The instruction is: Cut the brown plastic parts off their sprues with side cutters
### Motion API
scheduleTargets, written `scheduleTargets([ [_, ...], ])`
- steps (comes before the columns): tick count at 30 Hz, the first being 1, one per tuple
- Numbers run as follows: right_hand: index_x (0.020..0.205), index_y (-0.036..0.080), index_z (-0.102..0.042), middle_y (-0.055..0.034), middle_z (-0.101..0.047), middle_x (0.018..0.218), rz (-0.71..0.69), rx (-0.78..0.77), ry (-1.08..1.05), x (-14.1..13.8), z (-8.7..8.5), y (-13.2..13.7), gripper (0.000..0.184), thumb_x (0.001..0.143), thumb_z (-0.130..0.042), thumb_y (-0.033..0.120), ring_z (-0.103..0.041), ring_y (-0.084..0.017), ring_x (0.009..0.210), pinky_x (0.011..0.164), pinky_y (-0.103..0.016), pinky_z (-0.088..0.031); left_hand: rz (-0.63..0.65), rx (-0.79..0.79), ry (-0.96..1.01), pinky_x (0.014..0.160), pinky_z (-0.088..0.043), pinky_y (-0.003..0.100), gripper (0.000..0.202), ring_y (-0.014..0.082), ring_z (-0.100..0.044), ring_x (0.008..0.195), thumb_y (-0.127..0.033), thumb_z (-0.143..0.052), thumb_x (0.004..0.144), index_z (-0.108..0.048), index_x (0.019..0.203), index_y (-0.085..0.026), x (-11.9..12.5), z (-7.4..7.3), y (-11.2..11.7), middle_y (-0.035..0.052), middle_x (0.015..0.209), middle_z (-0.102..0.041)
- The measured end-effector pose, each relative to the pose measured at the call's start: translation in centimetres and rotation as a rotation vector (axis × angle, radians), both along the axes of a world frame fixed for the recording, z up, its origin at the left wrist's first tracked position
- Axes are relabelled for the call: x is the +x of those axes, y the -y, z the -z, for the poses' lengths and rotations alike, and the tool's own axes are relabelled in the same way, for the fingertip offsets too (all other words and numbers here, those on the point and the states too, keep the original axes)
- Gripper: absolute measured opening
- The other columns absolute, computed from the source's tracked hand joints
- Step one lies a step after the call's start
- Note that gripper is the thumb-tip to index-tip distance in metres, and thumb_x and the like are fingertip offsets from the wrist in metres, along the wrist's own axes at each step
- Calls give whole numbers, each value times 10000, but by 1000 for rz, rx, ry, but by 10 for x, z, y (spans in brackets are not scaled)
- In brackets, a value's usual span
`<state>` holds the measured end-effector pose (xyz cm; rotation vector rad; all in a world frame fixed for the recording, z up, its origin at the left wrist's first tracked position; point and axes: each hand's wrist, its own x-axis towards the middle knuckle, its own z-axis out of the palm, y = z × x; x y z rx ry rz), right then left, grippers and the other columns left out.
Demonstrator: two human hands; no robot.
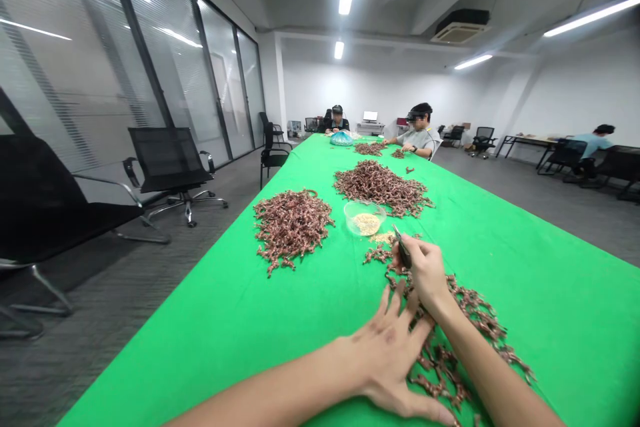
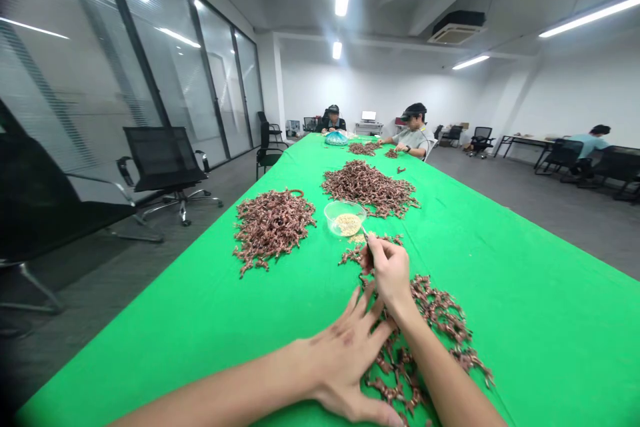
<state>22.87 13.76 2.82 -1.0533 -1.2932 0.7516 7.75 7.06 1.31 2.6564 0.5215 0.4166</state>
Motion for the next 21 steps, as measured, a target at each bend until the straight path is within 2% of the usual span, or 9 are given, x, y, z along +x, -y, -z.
scheduleTargets([
  [2,647,159,-657,-35,-608,541,2,2,2,2,-1,0,485,926,-570,547,-523,-159,462,482,-272,-411,6,6,7,1170,-57,684,1171,476,41,1478,-770,-567,746,-42,1580,-137,5,-3,1,207,1647,23],
  [6,649,158,-658,-37,-614,554,-4,6,12,3,-2,2,479,937,-559,527,-530,-159,480,503,-273,-414,-15,9,11,1170,-32,685,1084,481,23,1481,-768,-539,772,-94,1583,-203,9,-6,-3,156,1659,15],
  [14,670,159,-662,-34,-614,566,-23,5,19,1,-1,2,463,930,-564,530,-537,-161,495,500,-266,-417,-78,-15,8,1188,-68,650,1025,455,-81,1488,-754,-523,794,-134,1578,-221,24,13,-32,137,1656,-85],
  [21,656,162,-655,-30,-607,562,-43,27,48,0,-4,4,466,938,-558,520,-537,-166,499,504,-271,-422,-101,-21,3,1174,-118,669,985,457,-160,1474,-764,-566,757,-264,1542,-250,9,13,-41,136,1640,-167],
])
